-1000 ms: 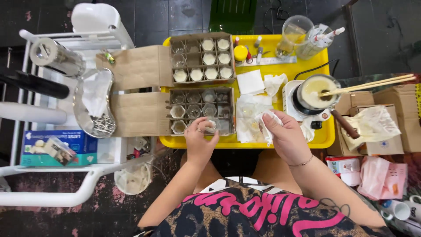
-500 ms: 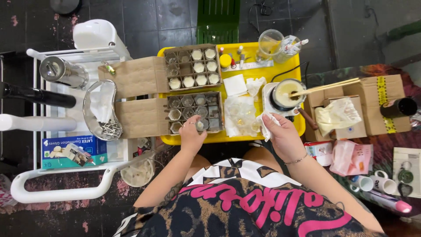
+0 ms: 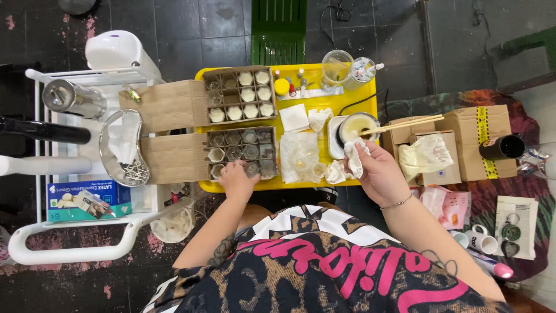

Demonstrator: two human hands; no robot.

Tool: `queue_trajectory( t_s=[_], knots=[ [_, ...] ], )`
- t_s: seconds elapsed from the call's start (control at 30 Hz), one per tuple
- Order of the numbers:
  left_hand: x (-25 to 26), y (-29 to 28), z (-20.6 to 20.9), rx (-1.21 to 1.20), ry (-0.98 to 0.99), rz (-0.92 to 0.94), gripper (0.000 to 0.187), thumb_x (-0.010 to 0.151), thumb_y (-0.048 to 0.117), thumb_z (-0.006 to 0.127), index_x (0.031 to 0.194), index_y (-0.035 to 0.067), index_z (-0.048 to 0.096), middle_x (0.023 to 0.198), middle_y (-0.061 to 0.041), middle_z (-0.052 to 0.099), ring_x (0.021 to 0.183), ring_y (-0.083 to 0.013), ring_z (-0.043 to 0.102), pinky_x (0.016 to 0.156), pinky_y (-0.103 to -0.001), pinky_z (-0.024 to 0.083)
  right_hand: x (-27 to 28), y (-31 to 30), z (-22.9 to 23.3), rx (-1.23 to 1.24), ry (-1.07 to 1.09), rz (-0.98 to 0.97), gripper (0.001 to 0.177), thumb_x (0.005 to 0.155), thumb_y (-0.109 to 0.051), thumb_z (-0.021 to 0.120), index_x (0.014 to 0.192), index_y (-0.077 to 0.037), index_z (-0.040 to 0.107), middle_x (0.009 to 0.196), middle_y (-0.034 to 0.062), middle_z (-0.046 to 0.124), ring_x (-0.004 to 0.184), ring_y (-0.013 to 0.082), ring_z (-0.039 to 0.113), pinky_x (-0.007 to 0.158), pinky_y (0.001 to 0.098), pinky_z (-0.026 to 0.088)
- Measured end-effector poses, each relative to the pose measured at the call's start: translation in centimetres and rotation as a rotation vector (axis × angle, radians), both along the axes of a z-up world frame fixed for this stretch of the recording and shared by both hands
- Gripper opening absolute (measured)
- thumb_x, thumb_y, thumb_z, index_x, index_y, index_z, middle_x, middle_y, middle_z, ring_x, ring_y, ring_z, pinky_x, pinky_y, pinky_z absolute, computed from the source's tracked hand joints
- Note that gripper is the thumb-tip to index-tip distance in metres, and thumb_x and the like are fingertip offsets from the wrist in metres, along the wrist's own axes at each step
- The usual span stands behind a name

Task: Cleaning and wiping glass candle holders or jars using tissues at a workbench.

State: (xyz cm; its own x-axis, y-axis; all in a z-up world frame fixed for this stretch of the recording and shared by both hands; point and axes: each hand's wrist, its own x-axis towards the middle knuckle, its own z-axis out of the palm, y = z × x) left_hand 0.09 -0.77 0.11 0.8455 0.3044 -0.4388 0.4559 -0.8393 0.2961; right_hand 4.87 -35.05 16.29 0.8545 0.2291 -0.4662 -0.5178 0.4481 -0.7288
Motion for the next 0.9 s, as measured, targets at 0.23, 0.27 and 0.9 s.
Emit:
queue_trajectory(
  t_s=[0.23,0.27,0.9],
  knots=[
    [0.4,-1.2,-1.7,0.116,-0.008,0.032,0.062,0.071,0.051,0.088,0.12,0.019,0.068,0.131,-0.011,0.054,0.13,-0.0373,0.044,0.102,-0.056,0.035,-0.1,-3.6,0.4,-0.03,-0.023,-0.006,0.021,0.106,-0.02,0.058,0.118,-0.004,0.066,0.098,0.0034,0.071,0.089,0.012,0.066,0.085,0.0285,0.053],
    [0.6,-1.3,-1.2,0.137,0.004,0.035,0.062,0.071,0.052,0.088,0.121,0.02,0.068,0.131,-0.01,0.054,0.13,-0.0366,0.044,0.102,-0.056,0.035,-0.1,-4.2,0.3,-0.038,-0.026,0.001,0.021,0.107,-0.021,0.058,0.117,-0.004,0.066,0.098,0.004,0.071,0.09,0.0123,0.066,0.086,0.0285,0.053],
    [1.3,-14.6,-1.0,0.162,-0.135,-0.359,0.071,0.074,0.046,0.084,0.127,0.008,0.056,0.121,-0.01,0.057,0.121,-0.03,0.047,0.095,-0.051,0.032,-4.0,-11.6,2.5,-0.102,-0.073,-0.112,0.023,0.096,0.004,0.06,0.118,-0.001,0.064,0.107,0.0083,0.073,0.095,0.0145,0.069,0.084,0.0288,0.055]
  ],
)
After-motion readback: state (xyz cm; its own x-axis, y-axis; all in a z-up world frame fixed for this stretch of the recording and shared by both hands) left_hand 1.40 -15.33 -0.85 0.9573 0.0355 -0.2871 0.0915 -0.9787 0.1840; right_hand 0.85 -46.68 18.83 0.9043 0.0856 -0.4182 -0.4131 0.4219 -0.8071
